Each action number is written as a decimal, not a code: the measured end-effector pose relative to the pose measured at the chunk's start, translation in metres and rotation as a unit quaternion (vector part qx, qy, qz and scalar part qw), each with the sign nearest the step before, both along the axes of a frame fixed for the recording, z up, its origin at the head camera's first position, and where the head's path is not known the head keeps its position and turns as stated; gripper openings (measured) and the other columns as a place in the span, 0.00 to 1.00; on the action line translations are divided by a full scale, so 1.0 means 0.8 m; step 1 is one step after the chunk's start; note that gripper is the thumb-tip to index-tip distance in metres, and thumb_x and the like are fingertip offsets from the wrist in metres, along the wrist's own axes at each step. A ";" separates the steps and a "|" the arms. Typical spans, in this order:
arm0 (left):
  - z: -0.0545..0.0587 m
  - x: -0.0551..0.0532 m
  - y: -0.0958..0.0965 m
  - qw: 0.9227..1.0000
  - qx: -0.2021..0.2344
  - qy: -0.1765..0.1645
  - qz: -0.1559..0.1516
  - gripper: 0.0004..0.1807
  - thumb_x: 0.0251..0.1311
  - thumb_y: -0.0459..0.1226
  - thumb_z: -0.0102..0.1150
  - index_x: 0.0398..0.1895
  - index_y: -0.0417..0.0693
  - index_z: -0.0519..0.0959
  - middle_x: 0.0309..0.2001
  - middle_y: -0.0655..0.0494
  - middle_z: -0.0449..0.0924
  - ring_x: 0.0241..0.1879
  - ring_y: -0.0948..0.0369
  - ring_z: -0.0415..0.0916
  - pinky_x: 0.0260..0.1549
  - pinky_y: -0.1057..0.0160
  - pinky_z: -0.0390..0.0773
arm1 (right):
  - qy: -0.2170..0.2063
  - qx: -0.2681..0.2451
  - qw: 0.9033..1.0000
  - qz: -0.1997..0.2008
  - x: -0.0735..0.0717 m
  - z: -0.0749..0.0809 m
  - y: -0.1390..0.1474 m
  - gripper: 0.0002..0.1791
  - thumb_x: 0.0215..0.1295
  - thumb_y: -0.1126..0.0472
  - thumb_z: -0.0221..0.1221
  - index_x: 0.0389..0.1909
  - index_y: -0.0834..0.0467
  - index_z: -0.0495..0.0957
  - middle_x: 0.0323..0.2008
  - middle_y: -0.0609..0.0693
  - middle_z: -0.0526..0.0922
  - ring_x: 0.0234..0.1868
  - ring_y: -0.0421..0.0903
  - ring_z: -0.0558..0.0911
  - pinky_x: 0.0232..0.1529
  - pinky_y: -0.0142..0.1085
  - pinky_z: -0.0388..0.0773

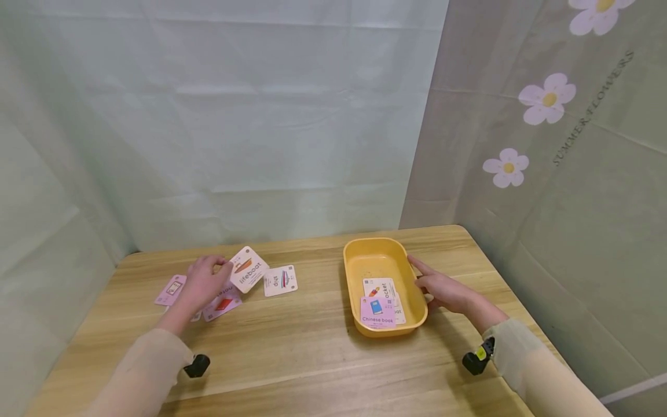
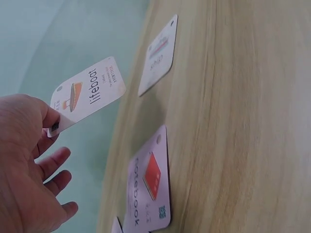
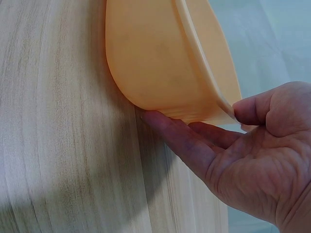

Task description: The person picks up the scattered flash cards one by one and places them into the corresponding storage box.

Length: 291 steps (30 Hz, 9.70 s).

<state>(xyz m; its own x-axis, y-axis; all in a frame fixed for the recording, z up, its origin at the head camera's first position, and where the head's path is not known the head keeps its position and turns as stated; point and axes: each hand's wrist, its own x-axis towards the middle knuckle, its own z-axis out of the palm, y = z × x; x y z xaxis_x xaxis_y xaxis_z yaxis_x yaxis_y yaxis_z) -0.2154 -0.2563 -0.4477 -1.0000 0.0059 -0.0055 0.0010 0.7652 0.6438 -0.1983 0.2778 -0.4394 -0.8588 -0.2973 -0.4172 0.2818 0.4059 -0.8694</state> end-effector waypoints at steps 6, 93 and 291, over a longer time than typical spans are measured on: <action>0.006 0.000 0.007 1.000 0.010 0.016 -0.014 0.33 0.79 0.54 0.41 0.66 0.32 0.70 0.73 0.29 0.57 0.71 0.31 0.48 0.65 0.29 0.55 | 0.001 0.000 1.000 0.000 -0.001 -0.002 0.001 0.41 0.77 0.64 0.43 0.84 0.43 0.36 0.82 0.59 0.38 0.62 0.59 0.72 0.51 0.58 0.82; 0.069 -0.006 0.235 0.980 0.081 0.037 -0.176 0.14 0.72 0.49 0.57 0.46 0.48 0.81 0.69 0.49 0.71 0.73 0.45 0.56 0.69 0.37 0.60 | -0.036 -0.044 0.998 -0.010 -0.007 0.000 0.009 0.41 0.77 0.64 0.46 0.83 0.40 0.40 0.75 0.67 0.58 0.65 0.61 0.73 0.54 0.60 0.80; 0.040 0.008 0.108 0.977 -0.083 0.082 -0.177 0.42 0.68 0.48 0.64 0.80 0.46 0.58 0.75 0.37 0.59 0.74 0.34 0.50 0.67 0.29 0.54 | -0.026 -0.044 0.999 0.011 0.005 -0.003 0.020 0.41 0.78 0.64 0.44 0.83 0.40 0.39 0.75 0.67 0.57 0.65 0.61 0.73 0.52 0.58 0.81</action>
